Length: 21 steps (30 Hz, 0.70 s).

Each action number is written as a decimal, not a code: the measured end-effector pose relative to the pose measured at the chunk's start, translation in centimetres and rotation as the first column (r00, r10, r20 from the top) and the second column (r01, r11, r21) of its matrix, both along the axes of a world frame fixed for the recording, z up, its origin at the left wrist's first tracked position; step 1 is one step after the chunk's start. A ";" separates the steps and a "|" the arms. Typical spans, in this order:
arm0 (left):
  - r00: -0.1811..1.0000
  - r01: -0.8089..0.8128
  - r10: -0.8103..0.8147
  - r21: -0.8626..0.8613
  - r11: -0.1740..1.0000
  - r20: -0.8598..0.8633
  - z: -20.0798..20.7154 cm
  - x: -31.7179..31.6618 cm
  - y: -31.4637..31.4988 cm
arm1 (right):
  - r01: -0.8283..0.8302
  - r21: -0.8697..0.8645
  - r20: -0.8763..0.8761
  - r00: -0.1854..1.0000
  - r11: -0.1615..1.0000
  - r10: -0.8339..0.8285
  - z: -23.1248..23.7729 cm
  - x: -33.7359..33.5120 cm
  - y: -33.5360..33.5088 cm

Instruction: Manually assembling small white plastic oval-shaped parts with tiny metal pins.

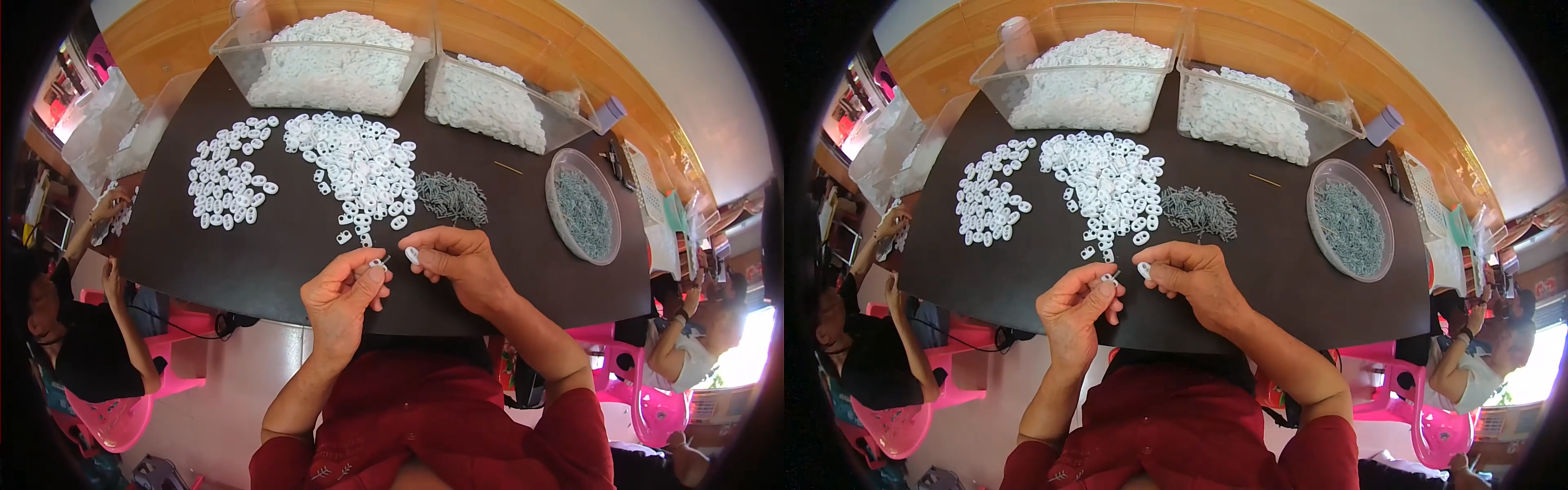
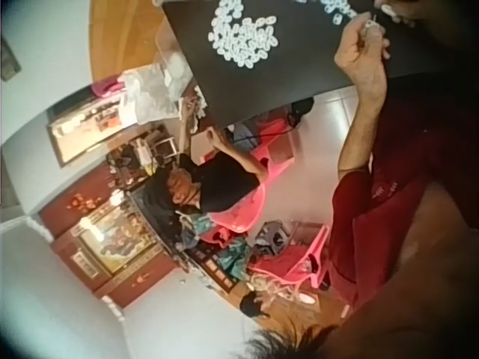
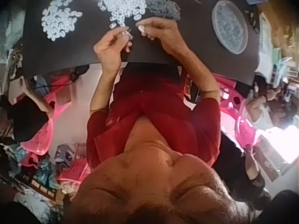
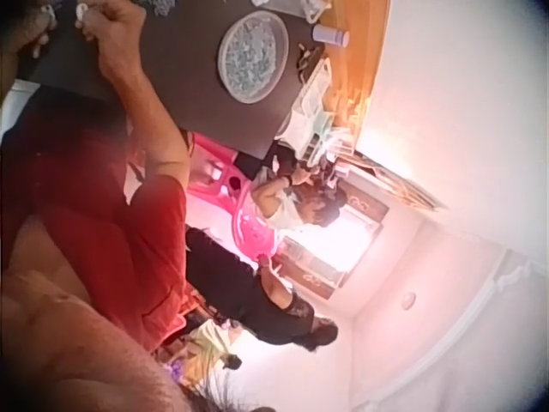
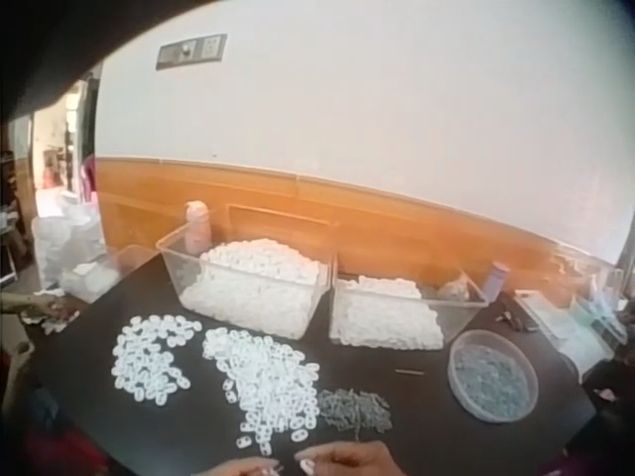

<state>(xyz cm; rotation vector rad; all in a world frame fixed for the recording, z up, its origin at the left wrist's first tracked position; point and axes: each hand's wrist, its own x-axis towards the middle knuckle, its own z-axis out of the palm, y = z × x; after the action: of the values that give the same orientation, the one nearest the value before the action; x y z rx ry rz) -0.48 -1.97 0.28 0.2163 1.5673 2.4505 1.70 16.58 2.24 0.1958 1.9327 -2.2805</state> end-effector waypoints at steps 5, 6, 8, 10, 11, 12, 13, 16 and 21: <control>1.000 0.018 -0.018 0.007 1.000 0.016 0.1 0.3 0.4 | 0.007 -0.021 0.009 1.000 1.000 -0.007 0.1 0.2 -0.2; 1.000 0.017 -0.017 0.008 1.000 0.026 0.2 0.4 0.5 | 0.010 -0.023 0.008 1.000 1.000 -0.010 0.1 0.2 -0.2; 0.999 0.016 -0.017 0.008 1.000 0.037 0.3 0.5 0.5 | -0.002 -0.024 0.012 1.000 1.000 0.002 0.1 0.3 0.0; 0.999 0.031 -0.031 -0.004 1.000 0.033 0.3 0.6 0.6 | -0.014 -0.024 0.017 1.000 1.000 0.015 0.1 0.4 0.0; 0.999 0.032 -0.032 -0.004 0.999 0.033 0.4 0.7 0.7 | 0.000 -0.030 0.002 1.000 1.000 0.000 0.1 0.4 -0.1; 0.999 0.037 -0.037 -0.016 0.999 0.040 0.4 0.8 0.7 | 0.013 -0.036 -0.012 1.000 0.999 -0.014 0.1 0.4 -0.1; 0.998 0.040 -0.038 -0.029 0.999 0.046 0.4 0.9 0.8 | 0.012 -0.036 -0.013 1.000 0.999 -0.012 0.2 0.4 -0.2; 0.997 0.037 -0.033 -0.044 0.998 0.070 0.5 0.9 0.9 | 0.039 -0.029 -0.039 0.998 0.999 -0.041 0.2 0.4 -0.3; 0.995 0.031 -0.024 -0.076 0.997 0.092 0.6 1.0 0.9 | 0.047 0.024 -0.067 0.997 0.999 -0.046 0.4 0.4 -0.5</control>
<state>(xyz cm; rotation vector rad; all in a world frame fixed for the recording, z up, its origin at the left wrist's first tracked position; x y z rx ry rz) 0.54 -1.05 0.92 0.1104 1.6051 2.3393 2.11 16.09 2.62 0.1714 2.0110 -2.3214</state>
